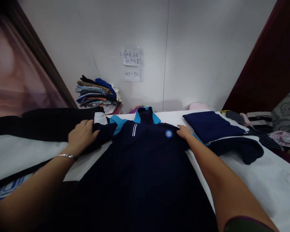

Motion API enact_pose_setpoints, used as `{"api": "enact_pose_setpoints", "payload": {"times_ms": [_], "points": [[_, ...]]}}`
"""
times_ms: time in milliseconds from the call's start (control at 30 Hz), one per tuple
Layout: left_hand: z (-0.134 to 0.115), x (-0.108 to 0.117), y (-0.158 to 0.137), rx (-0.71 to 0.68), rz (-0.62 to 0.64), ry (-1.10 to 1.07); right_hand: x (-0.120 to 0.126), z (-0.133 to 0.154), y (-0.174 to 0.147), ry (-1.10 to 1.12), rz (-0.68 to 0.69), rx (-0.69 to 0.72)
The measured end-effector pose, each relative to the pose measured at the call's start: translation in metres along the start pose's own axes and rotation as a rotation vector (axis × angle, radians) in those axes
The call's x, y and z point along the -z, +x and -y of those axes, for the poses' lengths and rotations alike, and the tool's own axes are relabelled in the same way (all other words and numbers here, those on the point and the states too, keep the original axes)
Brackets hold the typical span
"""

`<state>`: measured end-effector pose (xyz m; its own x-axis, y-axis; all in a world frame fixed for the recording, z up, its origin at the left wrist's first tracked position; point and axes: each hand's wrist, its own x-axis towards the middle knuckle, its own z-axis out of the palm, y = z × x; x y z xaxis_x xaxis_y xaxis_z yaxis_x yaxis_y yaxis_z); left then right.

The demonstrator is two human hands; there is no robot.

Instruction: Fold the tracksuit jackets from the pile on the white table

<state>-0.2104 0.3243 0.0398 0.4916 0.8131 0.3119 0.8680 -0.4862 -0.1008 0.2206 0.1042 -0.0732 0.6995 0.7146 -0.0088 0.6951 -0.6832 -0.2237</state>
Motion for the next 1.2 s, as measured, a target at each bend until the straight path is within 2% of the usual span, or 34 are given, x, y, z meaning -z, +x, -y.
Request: {"api": "enact_pose_setpoints", "payload": {"times_ms": [33, 100, 167, 233, 333, 433, 567, 700, 767, 867, 967, 1067, 1133, 1200], "points": [[-0.012, -0.001, -0.004, -0.128, -0.056, -0.04, 0.003, 0.007, 0.0, 0.008, -0.03, 0.049], [-0.038, -0.012, -0.016, -0.364, -0.05, -0.14, 0.005, 0.023, -0.002, 0.029, -0.083, 0.15], [-0.06, -0.032, -0.034, -0.493, 0.061, -0.227, 0.005, 0.04, -0.002, 0.046, -0.105, 0.211], [-0.075, -0.059, -0.055, -0.543, 0.182, -0.266, 0.004, 0.054, 0.0, 0.05, -0.095, 0.204], [-0.085, -0.097, -0.084, -0.524, 0.279, -0.277, 0.0, 0.069, 0.009, 0.04, -0.071, 0.148], [-0.084, -0.119, -0.099, -0.468, 0.272, -0.305, -0.006, 0.08, 0.021, 0.024, -0.026, 0.076], [-0.082, -0.119, -0.099, -0.463, 0.269, -0.317, -0.014, 0.085, 0.033, -0.02, 0.041, -0.013], [-0.094, -0.114, -0.087, -0.487, 0.202, -0.314, -0.011, 0.076, 0.044, -0.061, -0.054, -0.063], [-0.104, -0.117, -0.08, -0.456, 0.228, -0.3, -0.01, 0.067, 0.048, -0.081, -0.1, -0.097], [-0.116, -0.127, -0.074, -0.418, 0.29, -0.283, -0.014, 0.055, 0.048, -0.101, -0.083, -0.118], [-0.122, -0.133, -0.073, -0.426, 0.286, -0.286, -0.018, 0.052, 0.039, -0.112, -0.076, -0.088], [-0.123, -0.131, -0.074, -0.421, 0.284, -0.296, -0.013, 0.057, 0.016, -0.077, -0.148, 0.015], [-0.121, -0.129, -0.073, -0.424, 0.298, -0.307, -0.012, 0.063, -0.014, -0.001, -0.163, 0.148], [-0.114, -0.126, -0.07, -0.423, 0.321, -0.308, -0.015, 0.066, -0.059, 0.08, -0.119, 0.313]]}}
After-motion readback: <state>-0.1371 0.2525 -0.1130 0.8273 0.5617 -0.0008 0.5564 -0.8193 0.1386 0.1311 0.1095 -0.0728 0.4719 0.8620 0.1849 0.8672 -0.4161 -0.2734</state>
